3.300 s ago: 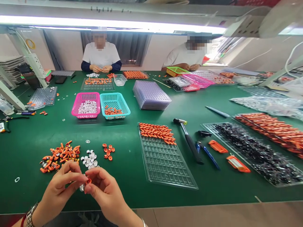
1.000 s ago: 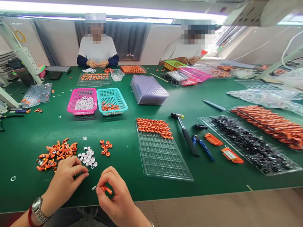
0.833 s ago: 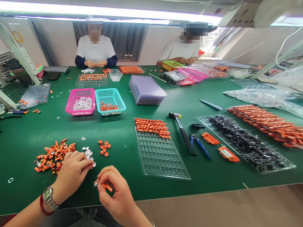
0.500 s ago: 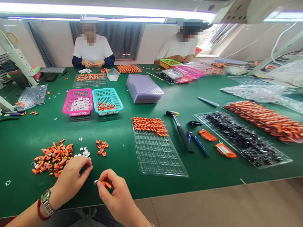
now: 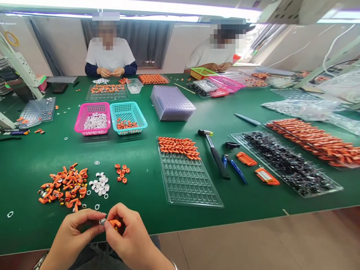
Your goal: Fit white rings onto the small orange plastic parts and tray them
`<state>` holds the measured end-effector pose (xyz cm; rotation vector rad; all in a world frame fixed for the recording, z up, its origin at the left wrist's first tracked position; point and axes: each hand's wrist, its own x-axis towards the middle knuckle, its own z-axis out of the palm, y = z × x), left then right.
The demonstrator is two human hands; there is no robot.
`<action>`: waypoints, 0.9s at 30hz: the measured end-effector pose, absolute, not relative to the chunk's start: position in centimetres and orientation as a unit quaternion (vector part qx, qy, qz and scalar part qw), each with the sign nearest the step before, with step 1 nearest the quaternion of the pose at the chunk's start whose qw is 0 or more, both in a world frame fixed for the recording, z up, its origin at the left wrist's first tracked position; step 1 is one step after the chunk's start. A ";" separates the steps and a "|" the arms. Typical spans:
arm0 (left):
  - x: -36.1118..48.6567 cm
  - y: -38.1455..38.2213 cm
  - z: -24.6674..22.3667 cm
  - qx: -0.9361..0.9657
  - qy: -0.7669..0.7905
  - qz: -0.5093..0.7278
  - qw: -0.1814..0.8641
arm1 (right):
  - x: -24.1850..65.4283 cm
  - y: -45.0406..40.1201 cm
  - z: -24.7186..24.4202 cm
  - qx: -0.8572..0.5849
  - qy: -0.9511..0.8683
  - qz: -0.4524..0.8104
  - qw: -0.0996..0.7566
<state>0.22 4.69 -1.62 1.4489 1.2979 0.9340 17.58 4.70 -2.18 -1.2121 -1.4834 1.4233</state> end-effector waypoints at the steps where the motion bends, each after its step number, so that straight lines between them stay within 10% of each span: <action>1: 0.3 4.6 -1.6 0.602 0.529 0.389 0.454 | 17.5 4.7 -2.2 -0.475 -0.575 0.559 0.363; 27: 0.1 3.6 -1.7 0.688 0.477 0.425 0.344 | 17.2 4.5 -2.1 -0.484 -0.569 0.571 0.341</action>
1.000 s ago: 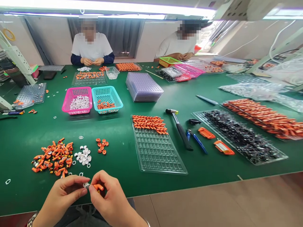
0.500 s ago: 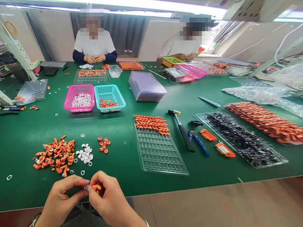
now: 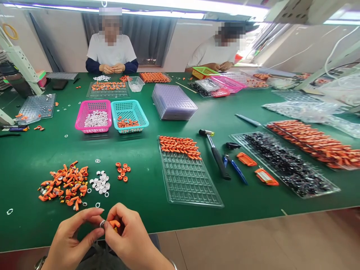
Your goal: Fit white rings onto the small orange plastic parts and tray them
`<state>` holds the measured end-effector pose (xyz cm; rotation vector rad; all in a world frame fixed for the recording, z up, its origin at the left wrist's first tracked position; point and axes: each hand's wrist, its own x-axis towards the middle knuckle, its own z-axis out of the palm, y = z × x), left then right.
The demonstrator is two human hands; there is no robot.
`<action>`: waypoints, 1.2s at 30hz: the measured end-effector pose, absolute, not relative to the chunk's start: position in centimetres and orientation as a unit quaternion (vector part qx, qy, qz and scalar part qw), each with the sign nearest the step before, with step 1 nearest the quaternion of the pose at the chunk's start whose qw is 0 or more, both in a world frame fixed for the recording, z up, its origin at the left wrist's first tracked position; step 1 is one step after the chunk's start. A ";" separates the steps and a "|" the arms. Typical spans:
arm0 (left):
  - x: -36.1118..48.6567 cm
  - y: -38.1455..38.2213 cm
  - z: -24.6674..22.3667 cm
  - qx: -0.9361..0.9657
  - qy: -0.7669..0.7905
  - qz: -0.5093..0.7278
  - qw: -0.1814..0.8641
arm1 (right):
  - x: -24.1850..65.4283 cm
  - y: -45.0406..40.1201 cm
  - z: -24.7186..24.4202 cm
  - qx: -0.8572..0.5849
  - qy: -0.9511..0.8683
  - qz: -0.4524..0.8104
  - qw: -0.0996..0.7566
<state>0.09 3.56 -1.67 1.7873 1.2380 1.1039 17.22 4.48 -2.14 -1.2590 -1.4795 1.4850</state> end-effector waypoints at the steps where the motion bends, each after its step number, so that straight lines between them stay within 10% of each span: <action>1: 0.0 3.4 -1.7 0.692 0.475 0.423 0.342 | 17.2 4.5 -2.1 -0.482 -0.569 0.572 0.343; 11: -0.5 2.8 -1.6 0.740 0.423 0.445 0.274 | 17.0 4.1 -1.6 -0.463 -0.543 0.604 0.356; 36: -0.6 4.0 -1.2 0.587 0.472 0.448 0.481 | 18.2 5.0 -3.5 -0.309 -0.301 0.795 0.426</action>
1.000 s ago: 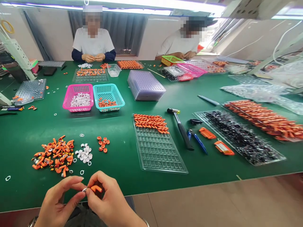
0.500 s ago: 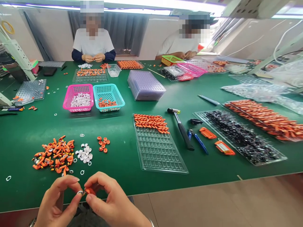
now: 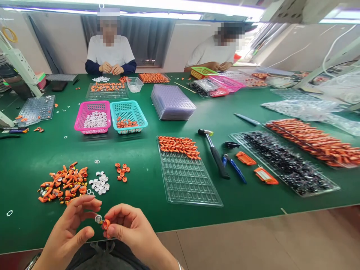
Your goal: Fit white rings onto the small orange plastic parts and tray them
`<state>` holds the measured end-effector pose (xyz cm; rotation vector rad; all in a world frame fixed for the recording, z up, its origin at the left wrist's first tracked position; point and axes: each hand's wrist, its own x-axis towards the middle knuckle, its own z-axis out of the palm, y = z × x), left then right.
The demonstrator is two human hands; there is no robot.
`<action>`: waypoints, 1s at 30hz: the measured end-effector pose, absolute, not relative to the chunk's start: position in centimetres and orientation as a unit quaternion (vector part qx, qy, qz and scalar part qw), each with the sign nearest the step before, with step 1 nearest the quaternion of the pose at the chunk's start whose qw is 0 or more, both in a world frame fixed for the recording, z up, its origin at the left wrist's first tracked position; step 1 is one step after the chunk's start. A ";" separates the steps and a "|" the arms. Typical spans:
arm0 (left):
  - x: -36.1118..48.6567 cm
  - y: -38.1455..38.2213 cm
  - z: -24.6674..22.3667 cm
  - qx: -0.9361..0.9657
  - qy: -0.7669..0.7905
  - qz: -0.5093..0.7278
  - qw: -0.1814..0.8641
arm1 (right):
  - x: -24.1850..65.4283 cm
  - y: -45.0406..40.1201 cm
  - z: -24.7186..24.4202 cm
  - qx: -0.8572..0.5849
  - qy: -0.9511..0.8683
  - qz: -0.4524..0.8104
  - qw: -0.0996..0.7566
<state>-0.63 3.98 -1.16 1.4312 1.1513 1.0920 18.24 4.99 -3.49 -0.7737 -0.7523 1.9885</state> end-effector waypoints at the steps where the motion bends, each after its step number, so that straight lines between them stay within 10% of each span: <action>1: -0.6 4.1 -1.0 0.565 0.479 0.443 0.505 | 18.1 4.9 -3.7 -0.303 -0.284 0.801 0.431; 8: -0.1 4.5 -0.4 0.482 0.477 0.414 0.607 | 16.9 4.3 -4.4 -0.273 -0.209 0.826 0.447; 30: 0.9 5.2 0.1 0.648 0.511 0.352 0.441 | 17.1 4.1 -4.2 -0.330 -0.354 0.745 0.459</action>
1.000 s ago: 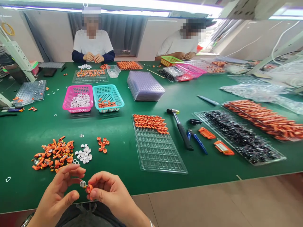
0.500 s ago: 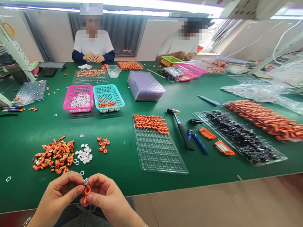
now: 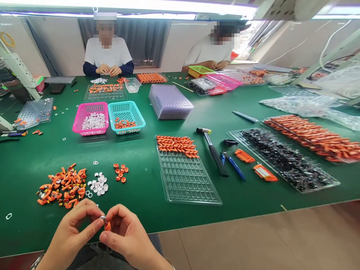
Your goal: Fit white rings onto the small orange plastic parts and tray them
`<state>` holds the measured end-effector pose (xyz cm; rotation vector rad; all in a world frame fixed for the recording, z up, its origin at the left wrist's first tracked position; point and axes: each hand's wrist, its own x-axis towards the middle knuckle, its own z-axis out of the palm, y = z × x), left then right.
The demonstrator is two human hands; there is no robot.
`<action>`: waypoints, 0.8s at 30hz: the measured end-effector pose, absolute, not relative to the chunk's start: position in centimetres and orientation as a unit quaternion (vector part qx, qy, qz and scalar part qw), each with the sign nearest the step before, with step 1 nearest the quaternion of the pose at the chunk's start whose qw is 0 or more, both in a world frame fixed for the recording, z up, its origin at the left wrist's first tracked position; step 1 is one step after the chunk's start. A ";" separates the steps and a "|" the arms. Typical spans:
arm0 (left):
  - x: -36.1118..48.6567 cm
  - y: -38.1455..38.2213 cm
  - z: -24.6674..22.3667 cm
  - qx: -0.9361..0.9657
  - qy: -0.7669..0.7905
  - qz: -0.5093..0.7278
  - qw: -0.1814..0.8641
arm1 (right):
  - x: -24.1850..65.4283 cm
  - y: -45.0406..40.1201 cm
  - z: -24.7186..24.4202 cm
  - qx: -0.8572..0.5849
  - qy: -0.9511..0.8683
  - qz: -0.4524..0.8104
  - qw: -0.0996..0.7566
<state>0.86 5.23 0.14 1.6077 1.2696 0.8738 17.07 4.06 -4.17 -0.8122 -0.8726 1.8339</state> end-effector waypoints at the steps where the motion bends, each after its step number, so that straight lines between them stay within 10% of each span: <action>1: 1.1 5.4 0.1 0.648 0.511 0.352 0.442 | 17.1 4.1 -4.1 -0.357 -0.384 0.709 0.472; 11: 3.7 11.7 0.6 0.808 0.471 0.222 0.275 | 20.2 5.2 -4.5 -0.510 -0.534 0.423 0.524; 24: 5.2 13.0 -0.3 0.861 0.434 0.201 0.174 | 21.5 5.5 -3.4 -0.468 -0.444 0.548 0.532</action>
